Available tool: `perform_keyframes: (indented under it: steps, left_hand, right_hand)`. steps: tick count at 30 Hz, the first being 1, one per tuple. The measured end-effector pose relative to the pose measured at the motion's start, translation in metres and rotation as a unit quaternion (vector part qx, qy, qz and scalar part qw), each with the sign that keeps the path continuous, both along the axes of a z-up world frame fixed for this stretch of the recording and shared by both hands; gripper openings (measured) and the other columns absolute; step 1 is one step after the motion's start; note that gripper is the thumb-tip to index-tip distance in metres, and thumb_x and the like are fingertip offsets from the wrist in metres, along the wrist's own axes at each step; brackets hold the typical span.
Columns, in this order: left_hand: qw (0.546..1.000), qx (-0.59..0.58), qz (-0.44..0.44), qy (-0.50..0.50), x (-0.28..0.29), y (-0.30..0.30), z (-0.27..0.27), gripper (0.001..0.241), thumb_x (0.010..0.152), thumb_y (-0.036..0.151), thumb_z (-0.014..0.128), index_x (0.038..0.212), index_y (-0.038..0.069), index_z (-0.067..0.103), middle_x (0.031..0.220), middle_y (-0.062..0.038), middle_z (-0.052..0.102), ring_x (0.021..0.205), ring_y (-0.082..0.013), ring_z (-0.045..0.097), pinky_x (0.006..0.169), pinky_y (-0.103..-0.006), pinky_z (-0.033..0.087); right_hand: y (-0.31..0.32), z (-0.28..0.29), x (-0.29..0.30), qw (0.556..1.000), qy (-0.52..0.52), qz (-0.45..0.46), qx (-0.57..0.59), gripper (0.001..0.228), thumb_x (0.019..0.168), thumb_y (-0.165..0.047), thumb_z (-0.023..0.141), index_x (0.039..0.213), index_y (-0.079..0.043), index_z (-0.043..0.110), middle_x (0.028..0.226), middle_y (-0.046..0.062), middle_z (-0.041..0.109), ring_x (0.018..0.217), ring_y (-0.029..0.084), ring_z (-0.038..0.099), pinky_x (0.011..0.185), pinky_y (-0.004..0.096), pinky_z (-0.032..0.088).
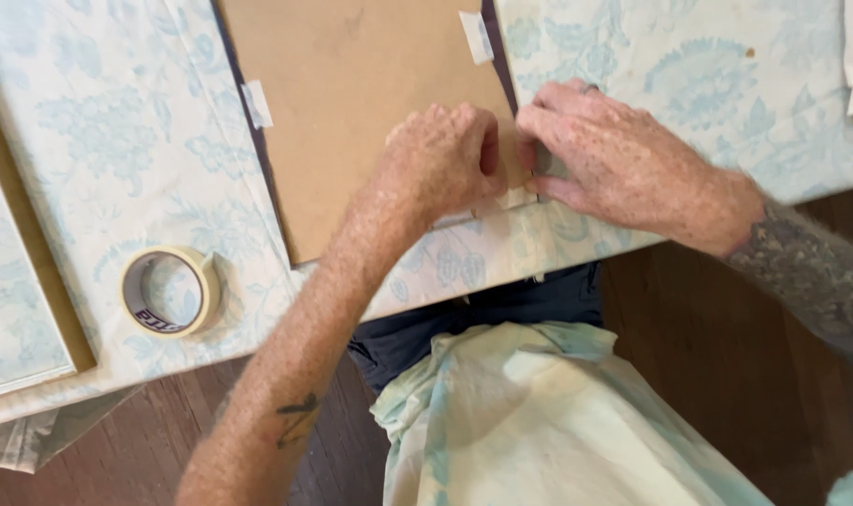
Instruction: Taping the edges of a cardboard board using masking tape on a table.
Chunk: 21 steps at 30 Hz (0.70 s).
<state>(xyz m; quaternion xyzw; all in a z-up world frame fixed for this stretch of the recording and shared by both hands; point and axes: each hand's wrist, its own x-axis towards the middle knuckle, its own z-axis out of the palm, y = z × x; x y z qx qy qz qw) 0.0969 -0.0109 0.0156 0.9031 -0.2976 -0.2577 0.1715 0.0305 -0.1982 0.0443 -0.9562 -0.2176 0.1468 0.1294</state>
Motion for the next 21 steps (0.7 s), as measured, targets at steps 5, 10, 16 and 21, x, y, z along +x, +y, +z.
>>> perform_keyframes:
  steps: [5,10,16,21]
  left_hand:
    - [0.999,-0.011,0.040,0.021,-0.013,-0.004,0.021,0.013,0.084,0.030,0.058,0.085,0.018,0.065,0.076,0.000,0.071,0.072,-0.0271,0.066,0.068,-0.0439,0.053]
    - [0.997,0.057,0.053,-0.006,-0.015,-0.007,-0.001,0.050,0.078,0.067,0.082,0.089,0.022,0.062,0.082,0.001,0.070,0.078,-0.0260,0.067,0.068,-0.0434,0.052]
    - [0.998,-0.045,0.019,-0.041,-0.010,0.009,-0.011,0.039,0.079,0.055,0.088,0.079,0.023,0.066,0.068,0.006,0.072,0.067,-0.0220,0.068,0.060,-0.0412,0.050]
    - [0.982,-0.175,0.017,-0.068,-0.026,0.025,-0.001,0.012,0.097,0.021,0.059,0.095,0.013,0.067,0.087,-0.007,0.078,0.067,-0.0324,0.070,0.053,-0.0480,0.049]
  right_hand:
    - [-0.006,0.006,0.004,0.997,0.038,-0.040,0.062,0.012,0.091,-0.003,0.064,0.100,-0.011,0.063,0.099,0.006,0.064,0.092,0.025,0.063,0.077,0.040,0.052]
    - [-0.006,0.007,0.002,0.995,0.039,-0.046,0.080,0.012,0.092,-0.005,0.062,0.103,-0.009,0.065,0.100,0.006,0.066,0.096,0.024,0.063,0.082,0.039,0.052]
    - [-0.020,0.005,-0.013,0.993,-0.024,-0.008,0.115,0.010,0.097,-0.008,0.067,0.105,-0.006,0.063,0.101,0.008,0.064,0.084,0.021,0.063,0.079,0.036,0.054]
    - [-0.025,-0.021,-0.050,0.986,-0.146,0.078,0.030,0.032,0.095,-0.021,0.072,0.125,-0.011,0.071,0.099,0.008,0.061,0.078,0.018,0.063,0.079,0.039,0.061]
